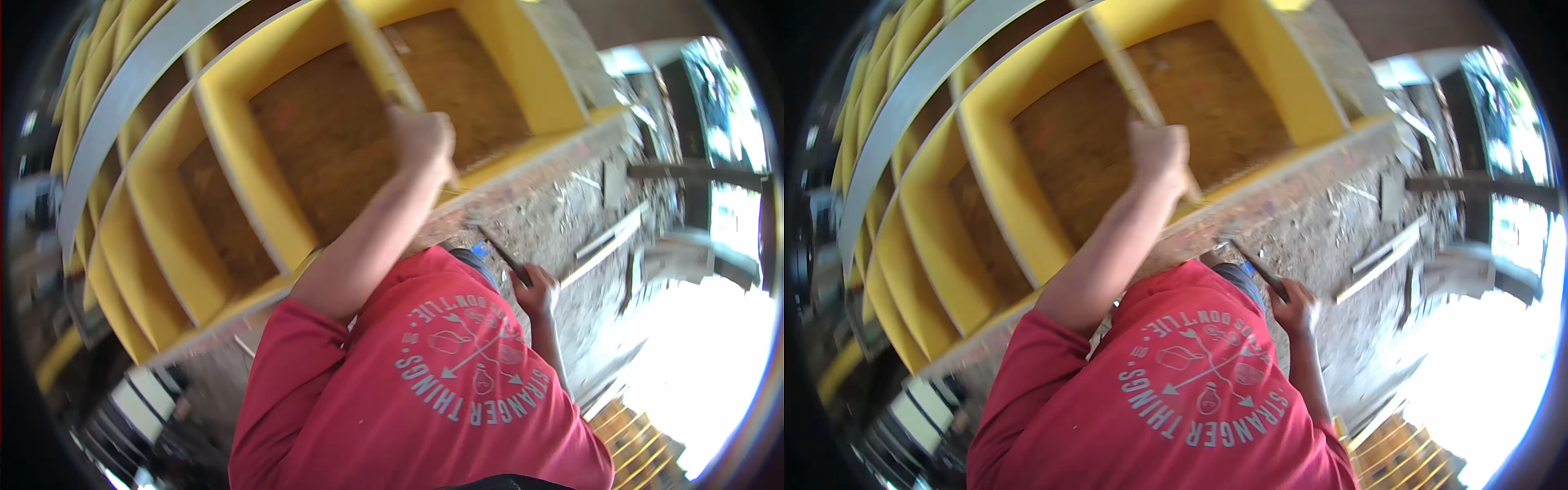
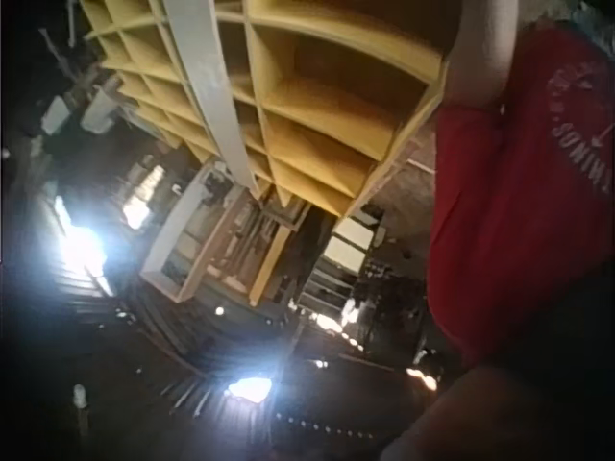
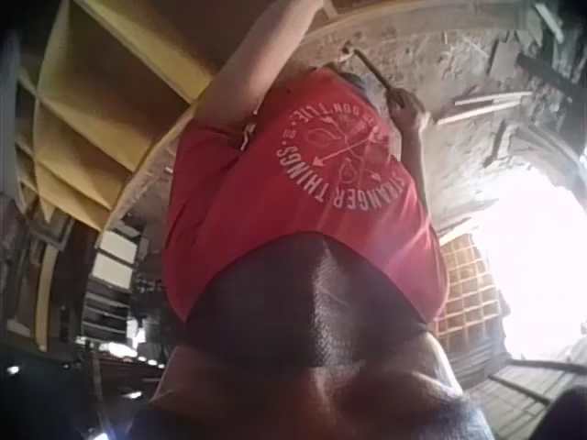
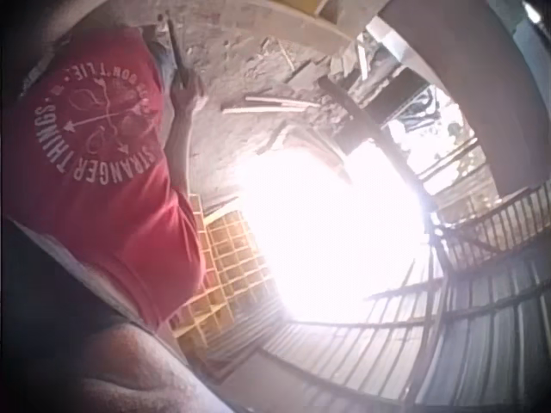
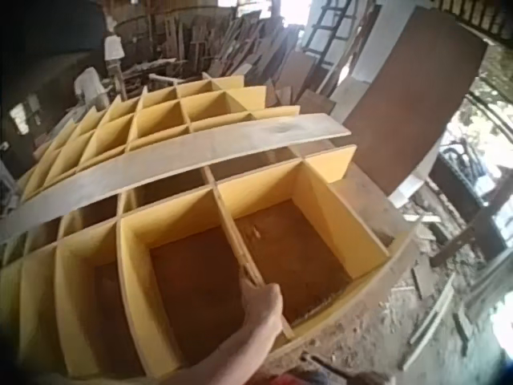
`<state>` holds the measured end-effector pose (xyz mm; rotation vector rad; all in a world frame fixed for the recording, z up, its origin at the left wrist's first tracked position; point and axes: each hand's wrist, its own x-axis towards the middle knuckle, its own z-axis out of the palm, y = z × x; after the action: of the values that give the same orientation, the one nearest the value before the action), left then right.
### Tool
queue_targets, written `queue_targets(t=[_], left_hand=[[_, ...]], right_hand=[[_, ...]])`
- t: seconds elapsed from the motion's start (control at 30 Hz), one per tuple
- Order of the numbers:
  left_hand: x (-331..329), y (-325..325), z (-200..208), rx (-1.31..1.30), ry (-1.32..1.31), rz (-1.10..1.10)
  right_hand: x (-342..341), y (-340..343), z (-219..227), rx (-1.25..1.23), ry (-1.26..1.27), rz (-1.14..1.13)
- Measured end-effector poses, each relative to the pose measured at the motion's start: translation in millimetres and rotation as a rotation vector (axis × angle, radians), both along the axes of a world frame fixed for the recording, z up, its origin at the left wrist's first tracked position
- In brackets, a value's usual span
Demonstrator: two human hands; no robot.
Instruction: The person aligns a wooden board onto the edge of a wooden grid shelf unit, picks up nails, and hammers the nails into the board and frame using a hammer.
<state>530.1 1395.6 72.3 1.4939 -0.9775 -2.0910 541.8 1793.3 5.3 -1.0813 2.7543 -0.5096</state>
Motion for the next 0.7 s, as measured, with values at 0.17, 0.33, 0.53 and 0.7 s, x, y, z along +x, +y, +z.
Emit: queue_targets(t=[0.17, 0.33, 0.53, 0.7], left_hand=[[1.3, -0.8, -53.0, -0.206, 0.095, -0.003], [-2.8, 5.1, -52.9, -0.193, 0.105, 0.003], [0.6, 7.0, -43.2, -0.173, 0.117, 0.015], [-2.1, 5.2, -46.0, -0.126, 0.190, 0.056]], right_hand=[[-11.4, -23.9, -12.8, -0.015, -0.126, 0.202], [-8.2, -57.4, -15.8, 0.056, -0.139, 0.420], [-9.5, -95.3, -8.1, -0.053, -0.159, 0.415], [-7.5, -88.8, -19.6, -0.100, -0.207, 0.384]])
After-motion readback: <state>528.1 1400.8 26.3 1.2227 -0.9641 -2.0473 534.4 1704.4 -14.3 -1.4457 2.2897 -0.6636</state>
